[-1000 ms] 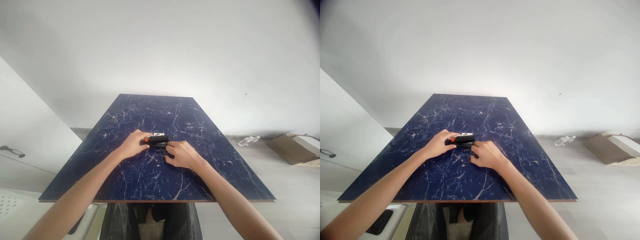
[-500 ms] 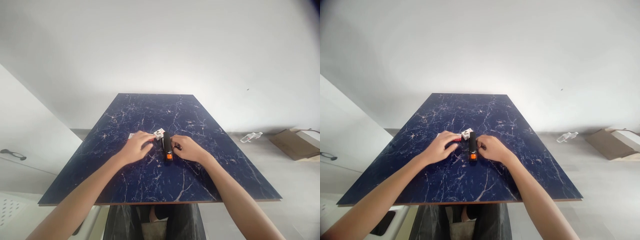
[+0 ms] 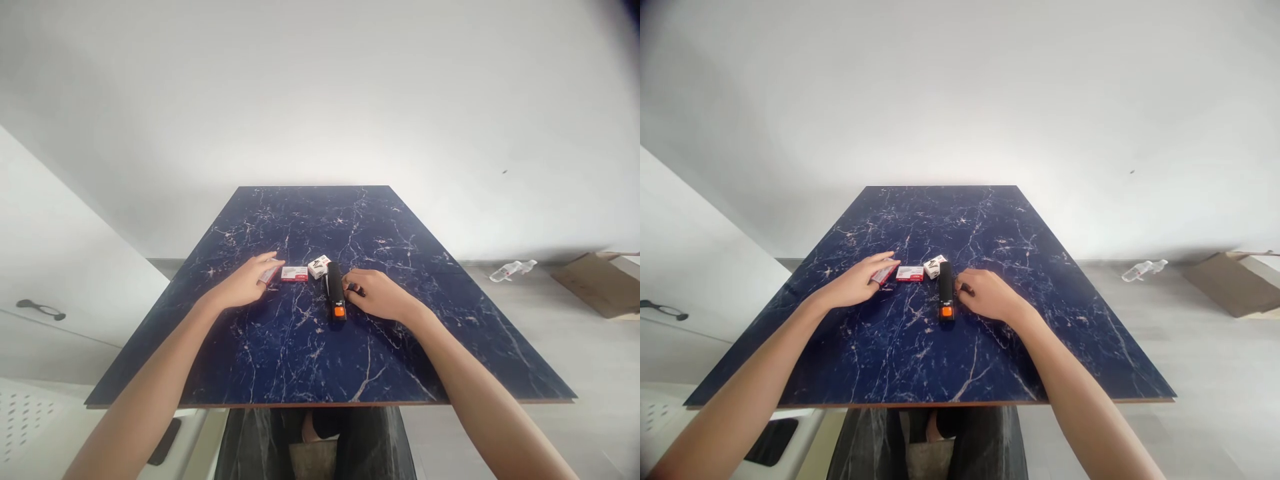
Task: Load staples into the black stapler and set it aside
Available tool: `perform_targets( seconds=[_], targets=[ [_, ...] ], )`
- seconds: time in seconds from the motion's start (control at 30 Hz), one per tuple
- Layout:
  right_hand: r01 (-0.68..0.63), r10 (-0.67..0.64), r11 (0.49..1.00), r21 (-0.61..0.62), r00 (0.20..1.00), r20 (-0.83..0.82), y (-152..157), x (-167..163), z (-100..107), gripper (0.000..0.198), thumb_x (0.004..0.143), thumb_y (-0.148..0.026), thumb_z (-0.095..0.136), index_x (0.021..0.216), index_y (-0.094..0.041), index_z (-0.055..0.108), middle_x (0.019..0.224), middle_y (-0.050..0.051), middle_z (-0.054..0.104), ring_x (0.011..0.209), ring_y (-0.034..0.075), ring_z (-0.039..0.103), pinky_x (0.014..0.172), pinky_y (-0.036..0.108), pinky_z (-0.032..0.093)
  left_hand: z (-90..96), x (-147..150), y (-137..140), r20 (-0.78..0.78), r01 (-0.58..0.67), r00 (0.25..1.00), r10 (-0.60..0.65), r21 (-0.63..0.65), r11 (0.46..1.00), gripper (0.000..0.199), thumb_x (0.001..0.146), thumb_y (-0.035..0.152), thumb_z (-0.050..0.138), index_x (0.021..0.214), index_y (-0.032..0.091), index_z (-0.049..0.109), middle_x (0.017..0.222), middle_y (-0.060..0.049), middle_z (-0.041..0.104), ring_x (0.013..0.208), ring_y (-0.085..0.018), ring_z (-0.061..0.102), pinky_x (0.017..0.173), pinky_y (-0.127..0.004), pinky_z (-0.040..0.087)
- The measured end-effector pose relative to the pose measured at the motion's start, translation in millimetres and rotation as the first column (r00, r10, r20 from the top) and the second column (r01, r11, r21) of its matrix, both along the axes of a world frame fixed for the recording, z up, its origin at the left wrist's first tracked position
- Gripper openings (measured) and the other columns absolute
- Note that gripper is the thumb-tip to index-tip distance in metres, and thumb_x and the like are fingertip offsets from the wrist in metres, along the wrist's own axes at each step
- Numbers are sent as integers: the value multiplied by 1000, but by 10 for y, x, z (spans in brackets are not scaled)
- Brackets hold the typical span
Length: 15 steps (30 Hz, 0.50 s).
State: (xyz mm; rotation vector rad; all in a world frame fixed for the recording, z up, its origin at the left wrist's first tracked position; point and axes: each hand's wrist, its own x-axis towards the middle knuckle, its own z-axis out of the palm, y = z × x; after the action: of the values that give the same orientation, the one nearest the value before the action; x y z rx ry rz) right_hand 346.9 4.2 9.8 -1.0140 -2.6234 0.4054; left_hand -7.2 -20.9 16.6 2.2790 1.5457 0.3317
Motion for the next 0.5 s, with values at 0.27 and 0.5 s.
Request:
perform_targets(
  seconds=[0.27,0.5],
  targets=[
    [-9,9,1000,9,1000,9,-7,-3,17,17,93,-14,51,98,-21,66,96,5,70,83,19,64,72,28,44,-174,282,-10,15,-2,1000,-1,158,987,54,95,47,58,146,27,54,146,-10,56,142,-36,34,112,-59,37],
    [-13,13,1000,-8,1000,-6,10,11,-4,18,94,-15,50,97,-22,67,97,5,70,82,19,64,72,29,44,-29,291,-38,175,-257,964,201,408,876,44,91,47,64,130,27,65,126,-11,63,128,-32,47,106,-51,43]
  ],
)
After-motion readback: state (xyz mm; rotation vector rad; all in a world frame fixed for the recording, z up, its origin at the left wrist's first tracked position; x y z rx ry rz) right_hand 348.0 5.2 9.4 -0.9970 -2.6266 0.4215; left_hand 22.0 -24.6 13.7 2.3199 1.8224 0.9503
